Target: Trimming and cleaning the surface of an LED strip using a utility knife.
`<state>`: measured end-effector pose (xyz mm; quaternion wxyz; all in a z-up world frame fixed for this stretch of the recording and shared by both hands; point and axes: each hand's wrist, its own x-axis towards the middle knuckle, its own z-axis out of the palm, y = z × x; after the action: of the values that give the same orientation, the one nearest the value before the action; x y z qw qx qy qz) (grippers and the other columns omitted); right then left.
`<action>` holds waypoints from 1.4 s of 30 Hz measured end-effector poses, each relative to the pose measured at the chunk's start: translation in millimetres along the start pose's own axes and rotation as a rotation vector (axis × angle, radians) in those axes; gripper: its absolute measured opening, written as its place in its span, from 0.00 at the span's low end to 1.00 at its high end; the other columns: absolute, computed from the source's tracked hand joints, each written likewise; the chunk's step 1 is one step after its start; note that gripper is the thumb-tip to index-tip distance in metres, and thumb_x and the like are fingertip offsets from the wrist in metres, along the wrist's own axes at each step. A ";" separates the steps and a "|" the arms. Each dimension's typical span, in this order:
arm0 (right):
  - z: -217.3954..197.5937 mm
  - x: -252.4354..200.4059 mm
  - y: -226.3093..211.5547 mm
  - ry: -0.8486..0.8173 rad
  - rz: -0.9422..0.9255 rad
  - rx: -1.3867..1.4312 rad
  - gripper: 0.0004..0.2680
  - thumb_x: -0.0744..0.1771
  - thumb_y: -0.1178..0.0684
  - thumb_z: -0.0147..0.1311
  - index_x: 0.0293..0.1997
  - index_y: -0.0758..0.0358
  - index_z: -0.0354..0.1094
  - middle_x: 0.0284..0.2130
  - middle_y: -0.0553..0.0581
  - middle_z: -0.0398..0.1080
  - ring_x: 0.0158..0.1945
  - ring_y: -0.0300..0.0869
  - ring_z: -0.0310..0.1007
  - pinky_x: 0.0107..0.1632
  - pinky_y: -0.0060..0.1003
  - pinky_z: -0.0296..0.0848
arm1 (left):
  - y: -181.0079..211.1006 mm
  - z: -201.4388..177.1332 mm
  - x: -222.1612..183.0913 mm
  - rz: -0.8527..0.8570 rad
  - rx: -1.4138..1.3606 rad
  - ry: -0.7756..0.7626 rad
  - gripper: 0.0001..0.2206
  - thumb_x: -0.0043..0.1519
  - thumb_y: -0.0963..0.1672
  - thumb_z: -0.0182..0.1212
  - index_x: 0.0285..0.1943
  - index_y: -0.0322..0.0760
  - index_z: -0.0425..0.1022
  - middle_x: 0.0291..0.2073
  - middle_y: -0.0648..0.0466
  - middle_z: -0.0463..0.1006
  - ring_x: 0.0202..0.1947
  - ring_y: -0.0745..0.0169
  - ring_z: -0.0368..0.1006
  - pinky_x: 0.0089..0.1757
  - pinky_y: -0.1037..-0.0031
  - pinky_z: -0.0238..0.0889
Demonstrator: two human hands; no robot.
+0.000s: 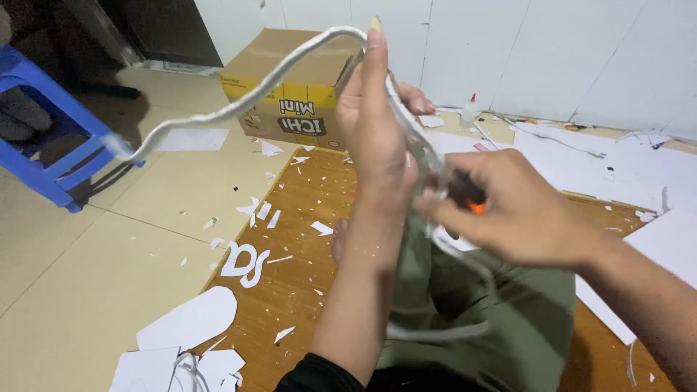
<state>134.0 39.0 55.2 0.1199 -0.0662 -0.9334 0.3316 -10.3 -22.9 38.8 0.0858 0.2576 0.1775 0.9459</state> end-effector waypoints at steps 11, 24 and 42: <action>-19.6 -7.9 32.1 -0.010 0.041 0.832 0.06 0.69 0.57 0.48 0.42 0.69 0.70 0.12 0.58 0.67 0.08 0.32 0.51 0.07 0.28 0.47 | -3.6 -40.2 -88.9 -0.336 0.370 -0.352 0.36 0.69 0.59 0.25 0.77 0.31 0.51 0.43 0.52 0.69 0.36 0.68 0.67 0.37 0.74 0.64; -39.8 27.3 41.2 0.219 -0.114 0.909 0.08 0.69 0.55 0.45 0.47 0.65 0.70 0.12 0.46 0.58 0.09 0.29 0.48 0.09 0.24 0.47 | -28.9 -19.6 -113.6 -0.591 0.069 -0.439 0.13 0.77 0.49 0.41 0.49 0.40 0.69 0.29 0.62 0.64 0.25 0.80 0.50 0.25 0.86 0.43; -34.4 0.3 -4.5 0.402 -0.135 0.221 0.23 0.75 0.45 0.25 0.30 0.68 0.68 0.14 0.54 0.62 0.16 0.38 0.53 0.20 0.32 0.54 | -9.2 2.6 -55.3 -0.210 0.111 -0.124 0.20 0.70 0.51 0.50 0.27 0.36 0.70 0.14 0.57 0.66 0.07 0.73 0.55 0.12 0.80 0.46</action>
<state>142.8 56.4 83.9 0.3319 -0.0549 -0.8510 0.4033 38.8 -27.7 12.1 0.1806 0.3001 0.2498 0.9027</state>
